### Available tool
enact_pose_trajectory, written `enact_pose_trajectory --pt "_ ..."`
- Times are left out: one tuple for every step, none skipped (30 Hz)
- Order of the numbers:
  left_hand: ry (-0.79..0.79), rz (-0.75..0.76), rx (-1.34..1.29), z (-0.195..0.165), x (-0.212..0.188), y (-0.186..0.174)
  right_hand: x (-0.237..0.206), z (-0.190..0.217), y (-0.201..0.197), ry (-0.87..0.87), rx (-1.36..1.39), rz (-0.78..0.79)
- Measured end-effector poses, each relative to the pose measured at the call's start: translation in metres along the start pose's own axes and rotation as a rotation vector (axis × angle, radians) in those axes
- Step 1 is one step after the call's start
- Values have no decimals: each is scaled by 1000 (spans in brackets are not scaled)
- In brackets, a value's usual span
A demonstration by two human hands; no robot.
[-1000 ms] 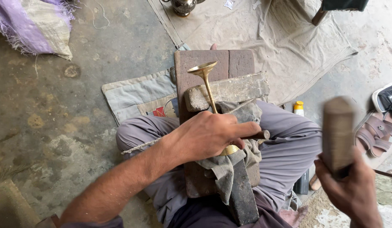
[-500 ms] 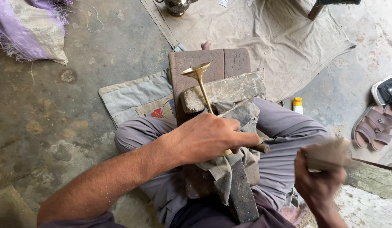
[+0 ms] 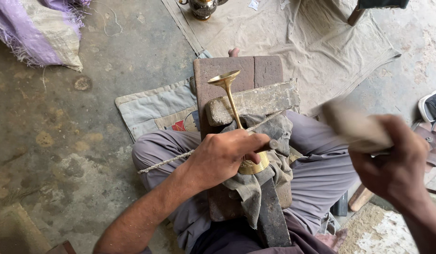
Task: The person sits on the floor and uses a wooden mallet to repeatedly strike a brass lamp base that is secured on a wooden block. They adjust the lamp's position occasionally to hammer different sections of the base.
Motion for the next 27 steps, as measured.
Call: enact_pose_trajectory --pt "0 -24 -1 2 -3 1 9 12 2 -67 -196 95" --pt "-5 -50 -4 4 -5 3 15 22 4 -135 -392 195" --pt "-7 -73 -8 6 -8 4 20 28 8 -197 -589 294" --pt "-26 -108 -19 9 -10 4 28 34 0 -139 -418 256" --pt "-42 -140 -32 10 -13 5 35 37 -8 -77 -249 218" --pt "-57 -175 -45 11 -15 5 42 39 -14 -15 -80 180" --pt "-68 -232 -48 11 -18 3 48 48 -8 -98 -268 235" --pt "-80 -288 -49 10 -22 0 53 56 -2 -178 -453 290" --pt "-91 -343 -51 9 -26 -3 57 63 6 -257 -639 343" --pt "-112 -394 -60 8 -30 -6 65 66 5 -216 -545 359" --pt "-132 -442 -71 7 -34 -8 72 70 5 -170 -452 373" --pt "-152 -488 -84 6 -38 -11 79 75 4 -122 -358 387" --pt "-210 -510 -129 9 -41 -10 82 81 10 -167 -554 464" --pt "-269 -536 -171 12 -44 -8 85 86 16 -217 -751 539" --pt "-328 -565 -210 15 -47 -7 88 90 23 -271 -948 607" --pt "-338 -611 -230 13 -50 -7 95 105 23 -295 -858 569" --pt "-346 -652 -252 13 -52 -7 101 119 23 -312 -768 531" --pt "-352 -691 -276 13 -54 -7 104 132 20 -326 -680 492" --pt "-370 -699 -299 14 -55 -4 103 133 24 -319 -823 569" --pt "-388 -709 -319 16 -57 -2 100 133 25 -315 -965 643" --pt "-407 -721 -339 18 -59 0 98 131 25 -311 -1108 717" --pt "-421 -739 -362 19 -61 1 103 147 24 -389 -1063 621" --pt "-433 -751 -388 21 -63 3 106 162 21 -457 -1018 526" --pt "-441 -763 -414 24 -64 5 107 175 17 -521 -973 428" --pt "-449 -748 -391 26 -64 6 106 170 19 -483 -1011 490" --pt "-462 -736 -368 28 -65 7 104 163 21 -448 -1046 553" --pt "-474 -722 -343 29 -65 7 100 155 24 -412 -1080 615"
Point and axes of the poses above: each hand's wrist, its own x-axis towards the middle knuckle, its own y-axis out of the palm, z = x × y, the point moved 9 cm from there along x, towards the middle knuckle, and after that the axes turned 2 degrees about y, right-handed, at the moved point
